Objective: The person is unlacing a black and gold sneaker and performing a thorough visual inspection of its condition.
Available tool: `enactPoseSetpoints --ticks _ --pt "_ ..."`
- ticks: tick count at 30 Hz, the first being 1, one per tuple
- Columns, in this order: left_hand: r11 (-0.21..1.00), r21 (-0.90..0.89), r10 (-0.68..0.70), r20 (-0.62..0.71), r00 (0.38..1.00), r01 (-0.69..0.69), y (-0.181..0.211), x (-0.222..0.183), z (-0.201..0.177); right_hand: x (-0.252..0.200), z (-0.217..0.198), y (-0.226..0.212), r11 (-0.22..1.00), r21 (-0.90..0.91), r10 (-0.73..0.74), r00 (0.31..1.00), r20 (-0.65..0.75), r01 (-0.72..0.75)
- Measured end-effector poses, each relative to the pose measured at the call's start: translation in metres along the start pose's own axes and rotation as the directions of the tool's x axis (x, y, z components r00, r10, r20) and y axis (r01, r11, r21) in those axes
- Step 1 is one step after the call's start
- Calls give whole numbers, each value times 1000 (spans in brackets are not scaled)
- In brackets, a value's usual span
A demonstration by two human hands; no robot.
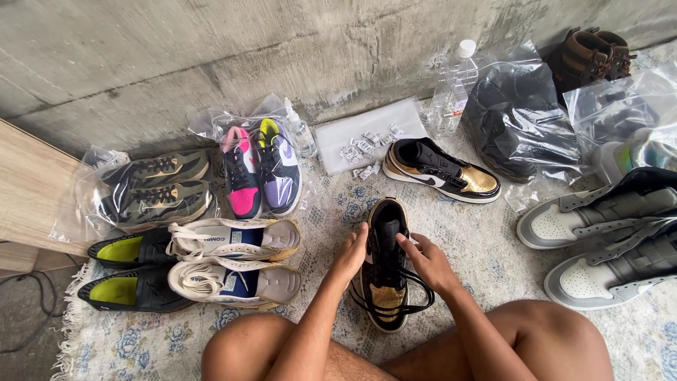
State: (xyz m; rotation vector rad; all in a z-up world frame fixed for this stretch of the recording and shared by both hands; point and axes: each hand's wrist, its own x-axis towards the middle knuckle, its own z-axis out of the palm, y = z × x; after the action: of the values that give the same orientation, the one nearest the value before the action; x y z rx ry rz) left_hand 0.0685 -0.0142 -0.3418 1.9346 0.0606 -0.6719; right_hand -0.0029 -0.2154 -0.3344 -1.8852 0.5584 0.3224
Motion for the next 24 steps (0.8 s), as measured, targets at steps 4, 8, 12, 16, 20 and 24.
enactPoseSetpoints --ticks 4,8,12,16,20,24 --pt "986 -117 -112 60 992 118 41 -22 -5 8 14 0 996 79 -40 999 11 39" --pt "936 -261 -228 59 972 236 74 -34 -14 9 18 4 986 124 -113 994 0 112" --pt "868 -382 -302 101 948 317 69 -23 -19 16 20 13 951 287 -117 993 -6 114" --pt "940 -271 -235 -81 969 205 8 32 -6 -12 7 -37 828 551 -67 994 -84 103" --pt "994 -108 -16 -172 985 -3 18 21 -2 38 12 21 610 792 81 995 -51 -9" --pt "1000 -2 12 -152 988 -12 35 11 -3 62 8 51 608 792 89 996 -1 -53"
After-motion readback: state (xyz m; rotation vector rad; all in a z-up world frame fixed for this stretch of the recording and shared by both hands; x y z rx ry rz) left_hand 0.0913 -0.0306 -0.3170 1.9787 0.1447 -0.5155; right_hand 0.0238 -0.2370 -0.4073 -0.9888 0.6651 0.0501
